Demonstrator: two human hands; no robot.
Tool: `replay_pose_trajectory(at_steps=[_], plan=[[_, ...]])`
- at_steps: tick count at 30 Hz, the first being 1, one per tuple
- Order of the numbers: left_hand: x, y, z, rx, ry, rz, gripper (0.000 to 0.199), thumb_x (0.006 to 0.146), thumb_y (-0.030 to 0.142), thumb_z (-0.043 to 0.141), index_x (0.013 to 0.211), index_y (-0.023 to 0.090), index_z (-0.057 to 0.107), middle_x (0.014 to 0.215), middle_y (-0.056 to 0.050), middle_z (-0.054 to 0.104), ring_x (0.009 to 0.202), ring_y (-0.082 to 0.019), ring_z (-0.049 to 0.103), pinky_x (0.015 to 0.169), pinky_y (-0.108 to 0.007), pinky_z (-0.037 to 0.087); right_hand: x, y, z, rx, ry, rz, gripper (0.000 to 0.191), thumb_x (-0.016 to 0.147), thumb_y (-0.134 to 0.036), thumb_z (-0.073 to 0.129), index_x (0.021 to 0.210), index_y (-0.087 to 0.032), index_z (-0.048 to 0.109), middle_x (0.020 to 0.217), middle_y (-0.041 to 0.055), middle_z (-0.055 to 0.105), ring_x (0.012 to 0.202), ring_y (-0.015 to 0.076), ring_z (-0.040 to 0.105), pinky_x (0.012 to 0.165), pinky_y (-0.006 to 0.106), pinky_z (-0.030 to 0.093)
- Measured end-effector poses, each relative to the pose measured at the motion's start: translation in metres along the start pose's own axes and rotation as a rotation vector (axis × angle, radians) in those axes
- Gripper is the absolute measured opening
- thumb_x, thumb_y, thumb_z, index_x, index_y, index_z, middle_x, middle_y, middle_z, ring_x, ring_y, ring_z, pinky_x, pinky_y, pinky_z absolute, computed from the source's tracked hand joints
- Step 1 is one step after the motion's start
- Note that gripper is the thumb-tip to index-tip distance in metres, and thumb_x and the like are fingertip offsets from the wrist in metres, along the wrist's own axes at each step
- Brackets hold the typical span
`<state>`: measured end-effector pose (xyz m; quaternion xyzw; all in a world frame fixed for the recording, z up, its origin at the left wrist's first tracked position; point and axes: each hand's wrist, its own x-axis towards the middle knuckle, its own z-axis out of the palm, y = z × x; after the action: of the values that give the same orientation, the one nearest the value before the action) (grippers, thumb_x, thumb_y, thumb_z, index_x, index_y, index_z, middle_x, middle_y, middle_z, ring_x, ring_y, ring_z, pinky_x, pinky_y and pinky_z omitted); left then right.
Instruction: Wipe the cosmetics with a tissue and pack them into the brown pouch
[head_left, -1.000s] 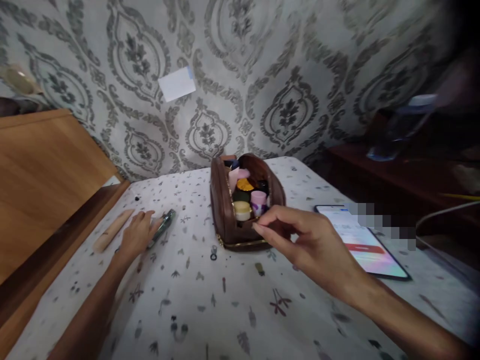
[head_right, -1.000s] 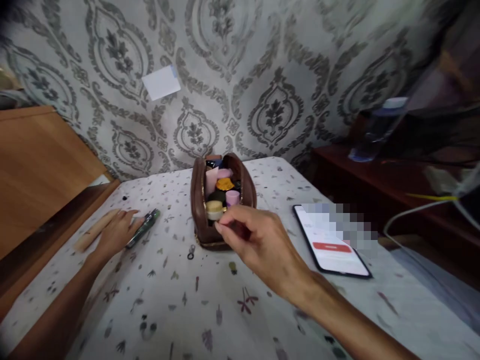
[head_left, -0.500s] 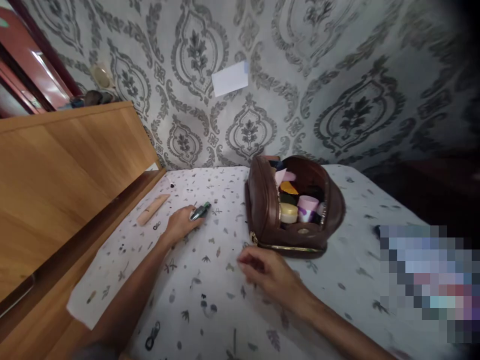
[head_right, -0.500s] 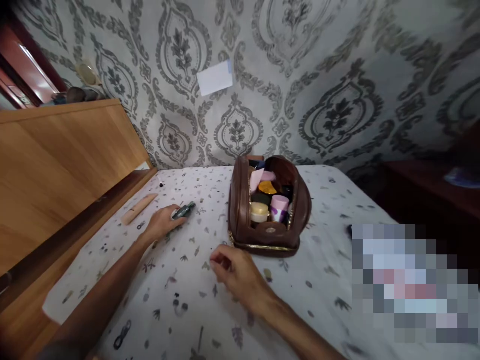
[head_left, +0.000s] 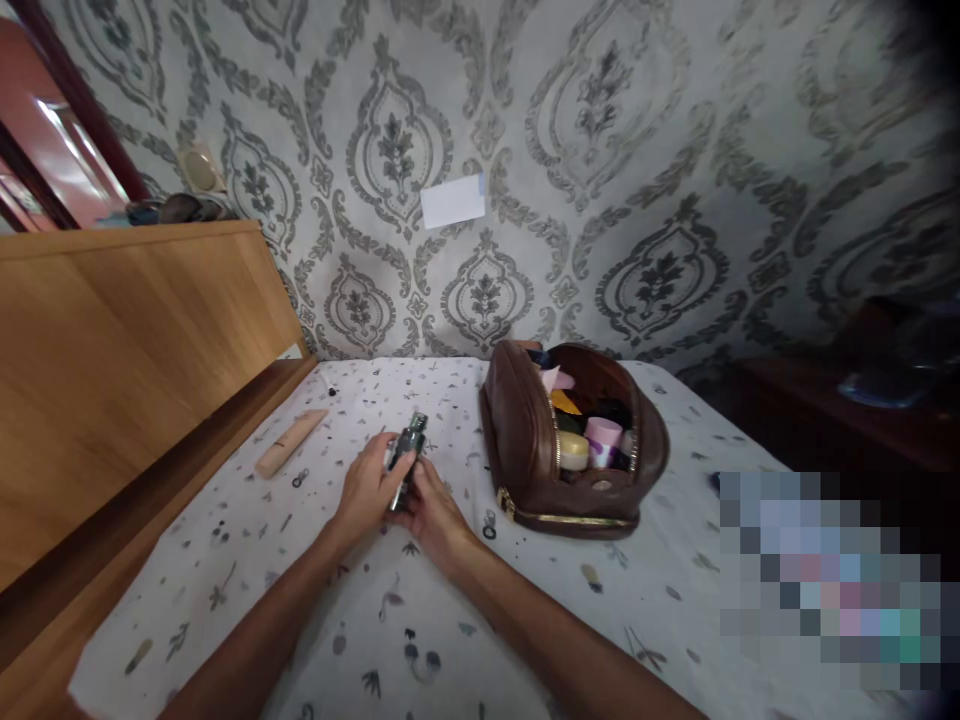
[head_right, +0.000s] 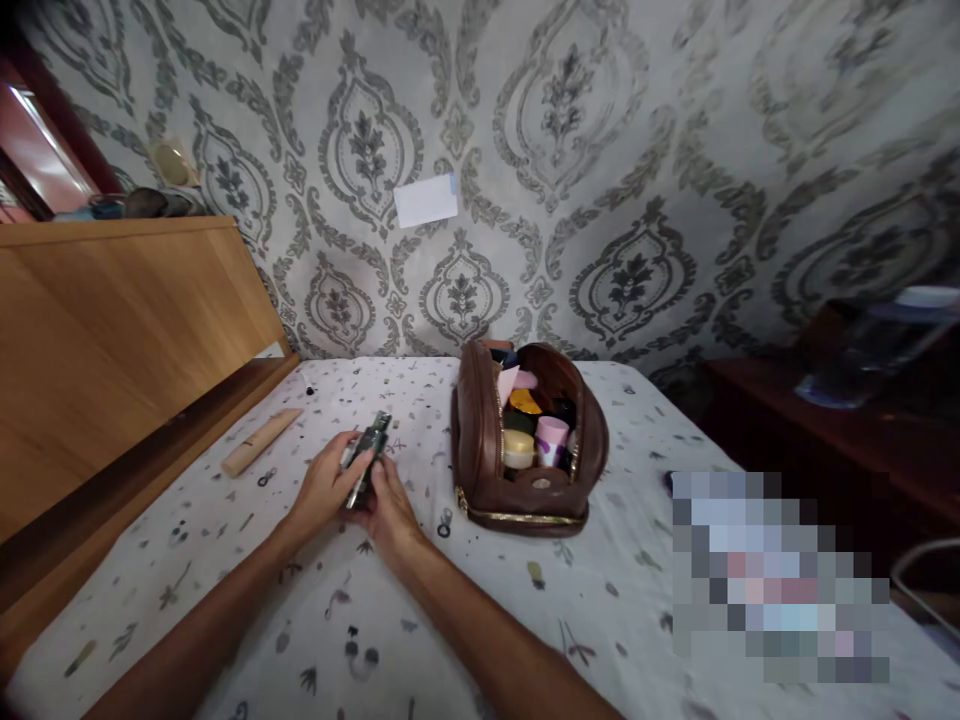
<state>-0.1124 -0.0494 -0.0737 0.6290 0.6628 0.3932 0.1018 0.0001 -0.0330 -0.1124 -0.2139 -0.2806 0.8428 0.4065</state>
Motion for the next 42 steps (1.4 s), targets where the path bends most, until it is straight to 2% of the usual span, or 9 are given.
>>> replay_pose_trajectory(at_steps=[3, 7, 11, 17, 26, 29, 35, 38, 42], plan=[[-0.004, 0.006, -0.002, -0.078, -0.001, 0.012, 0.039, 0.098, 0.046, 0.037, 0.121, 0.019, 0.054, 0.121, -0.010, 0.064, 0.114, -0.024, 0.059, 0.100, -0.038, 0.043, -0.002, -0.003, -0.004, 0.032, 0.039, 0.031, 0.063, 0.069, -0.062, 0.078, 0.114, -0.025, 0.052, 0.100, 0.0000, 0.066, 0.078, 0.0124, 0.061, 0.061, 0.022, 0.049], [-0.002, 0.007, -0.008, -0.193, 0.175, -0.003, 0.039, 0.101, 0.044, 0.032, 0.124, 0.018, 0.051, 0.128, -0.011, 0.058, 0.124, -0.022, 0.052, 0.109, -0.037, 0.038, -0.007, -0.005, -0.005, -0.046, 0.036, 0.071, 0.062, 0.070, -0.067, 0.074, 0.105, -0.021, 0.052, 0.080, -0.0014, 0.062, 0.067, 0.0125, 0.060, 0.050, 0.019, 0.042], [-0.001, 0.004, -0.010, -0.246, 0.277, 0.017, 0.041, 0.102, 0.045, 0.034, 0.130, 0.018, 0.047, 0.136, -0.012, 0.052, 0.131, -0.021, 0.046, 0.113, -0.037, 0.035, -0.013, 0.002, -0.002, -0.254, -0.030, 0.056, 0.071, 0.065, -0.081, 0.068, 0.097, -0.020, 0.050, 0.076, -0.0006, 0.061, 0.058, 0.0123, 0.058, 0.042, 0.019, 0.035], [-0.004, 0.003, -0.004, -0.226, 0.164, 0.144, 0.049, 0.103, 0.046, 0.033, 0.136, 0.015, 0.051, 0.144, -0.014, 0.049, 0.138, -0.021, 0.043, 0.119, -0.038, 0.031, -0.020, 0.003, 0.001, -0.366, 0.032, 0.052, 0.076, 0.068, -0.088, 0.057, 0.098, -0.019, 0.051, 0.072, -0.0010, 0.058, 0.052, 0.0108, 0.055, 0.042, 0.019, 0.033], [-0.022, 0.004, 0.013, -0.112, 0.003, 0.401, 0.045, 0.104, 0.033, 0.034, 0.143, 0.020, 0.051, 0.150, -0.010, 0.047, 0.144, -0.022, 0.037, 0.121, -0.045, 0.031, -0.019, -0.012, 0.006, -0.045, 0.213, 0.166, 0.058, 0.085, -0.074, 0.053, 0.107, -0.021, 0.058, 0.067, -0.0036, 0.056, 0.051, 0.0075, 0.047, 0.045, 0.017, 0.031], [-0.035, 0.008, 0.014, -0.077, -0.041, 0.493, 0.043, 0.103, 0.028, 0.036, 0.142, 0.021, 0.053, 0.146, -0.010, 0.051, 0.143, -0.023, 0.039, 0.120, -0.047, 0.034, -0.019, -0.017, 0.008, 0.071, 0.227, 0.198, 0.056, 0.090, -0.072, 0.048, 0.115, -0.023, 0.059, 0.067, -0.0038, 0.056, 0.052, 0.0069, 0.047, 0.045, 0.017, 0.028], [-0.051, 0.003, 0.005, -0.009, -0.106, 0.603, 0.047, 0.101, 0.019, 0.038, 0.148, 0.022, 0.045, 0.147, -0.009, 0.050, 0.144, -0.021, 0.038, 0.119, -0.044, 0.037, -0.018, -0.016, 0.005, 0.110, 0.161, 0.197, 0.065, 0.081, -0.079, 0.053, 0.101, -0.017, 0.060, 0.059, -0.0038, 0.051, 0.046, 0.0058, 0.042, 0.041, 0.017, 0.021], [-0.048, -0.003, 0.004, 0.016, -0.122, 0.616, 0.048, 0.101, 0.020, 0.040, 0.148, 0.024, 0.044, 0.149, -0.008, 0.048, 0.143, -0.021, 0.038, 0.119, -0.043, 0.037, -0.018, -0.014, 0.003, 0.070, 0.137, 0.211, 0.067, 0.081, -0.081, 0.050, 0.099, -0.017, 0.058, 0.058, -0.0039, 0.050, 0.044, 0.0060, 0.042, 0.041, 0.016, 0.023], [-0.028, -0.010, 0.009, 0.025, -0.038, 0.491, 0.042, 0.101, 0.030, 0.038, 0.140, 0.023, 0.054, 0.147, -0.008, 0.051, 0.141, -0.024, 0.042, 0.118, -0.046, 0.038, -0.018, -0.011, 0.002, 0.026, 0.092, 0.197, 0.065, 0.082, -0.081, 0.049, 0.098, -0.017, 0.052, 0.062, -0.0040, 0.054, 0.046, 0.0074, 0.050, 0.040, 0.015, 0.028]])
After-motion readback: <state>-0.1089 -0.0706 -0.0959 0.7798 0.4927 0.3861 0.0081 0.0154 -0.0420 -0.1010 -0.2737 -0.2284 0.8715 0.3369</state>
